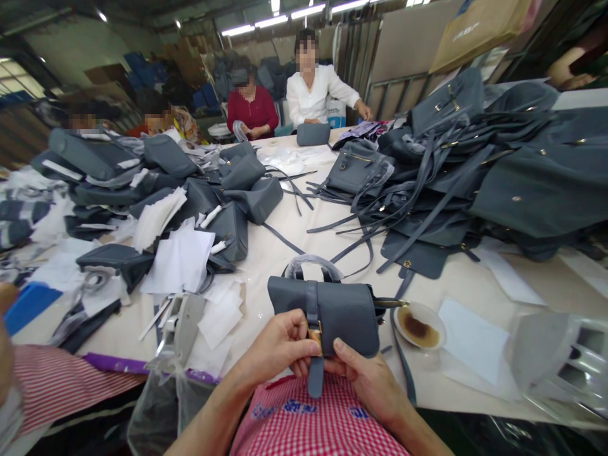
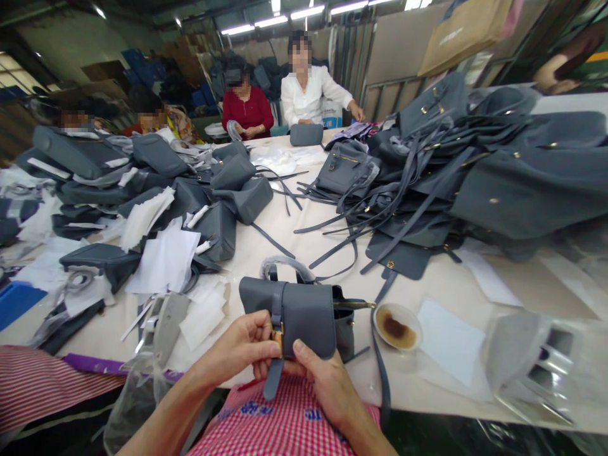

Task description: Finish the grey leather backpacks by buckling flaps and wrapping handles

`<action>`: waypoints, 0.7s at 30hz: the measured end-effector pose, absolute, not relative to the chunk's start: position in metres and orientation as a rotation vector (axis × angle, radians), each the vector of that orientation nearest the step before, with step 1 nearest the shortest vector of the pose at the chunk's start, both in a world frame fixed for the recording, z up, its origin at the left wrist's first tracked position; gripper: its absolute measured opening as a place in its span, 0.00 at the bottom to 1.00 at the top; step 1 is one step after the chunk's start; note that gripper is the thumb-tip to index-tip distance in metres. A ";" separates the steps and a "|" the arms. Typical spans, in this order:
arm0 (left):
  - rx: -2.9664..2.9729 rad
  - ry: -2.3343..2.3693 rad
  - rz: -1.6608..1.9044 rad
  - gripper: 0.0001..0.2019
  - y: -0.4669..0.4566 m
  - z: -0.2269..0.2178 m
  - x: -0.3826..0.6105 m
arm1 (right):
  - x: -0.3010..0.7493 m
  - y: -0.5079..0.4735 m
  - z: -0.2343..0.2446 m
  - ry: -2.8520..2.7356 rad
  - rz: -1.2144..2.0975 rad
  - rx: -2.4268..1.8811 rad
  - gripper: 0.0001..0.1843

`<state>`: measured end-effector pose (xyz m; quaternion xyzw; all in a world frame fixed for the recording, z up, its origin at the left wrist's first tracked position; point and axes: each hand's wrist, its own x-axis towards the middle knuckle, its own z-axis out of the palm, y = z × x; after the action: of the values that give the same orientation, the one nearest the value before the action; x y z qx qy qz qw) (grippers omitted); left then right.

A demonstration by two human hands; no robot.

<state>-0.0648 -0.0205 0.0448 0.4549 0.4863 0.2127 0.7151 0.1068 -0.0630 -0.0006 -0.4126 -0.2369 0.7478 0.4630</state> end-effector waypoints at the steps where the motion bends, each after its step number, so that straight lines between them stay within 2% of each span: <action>1: 1.008 1.063 0.470 0.14 -0.021 0.045 -0.066 | 0.106 -0.062 0.001 -0.562 1.873 -0.995 0.21; 6: 1.020 1.099 0.469 0.11 -0.023 0.049 -0.063 | 0.105 -0.061 0.006 -0.488 1.923 -0.961 0.22; 10: 1.075 1.314 0.561 0.14 -0.025 0.046 -0.053 | 0.104 -0.062 0.003 -0.477 1.905 -0.924 0.20; 16: 0.933 1.152 0.506 0.11 -0.019 0.038 -0.057 | 0.104 -0.062 0.004 -0.506 1.899 -0.917 0.17; 21: 0.890 1.038 0.541 0.14 -0.018 0.036 -0.066 | 0.098 -0.060 0.008 -0.471 1.947 -0.866 0.17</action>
<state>-0.0664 -0.0184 0.0356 0.4062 0.4735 0.2470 0.7415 0.0984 -0.0598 0.0080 -0.3520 -0.1913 0.7916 0.4614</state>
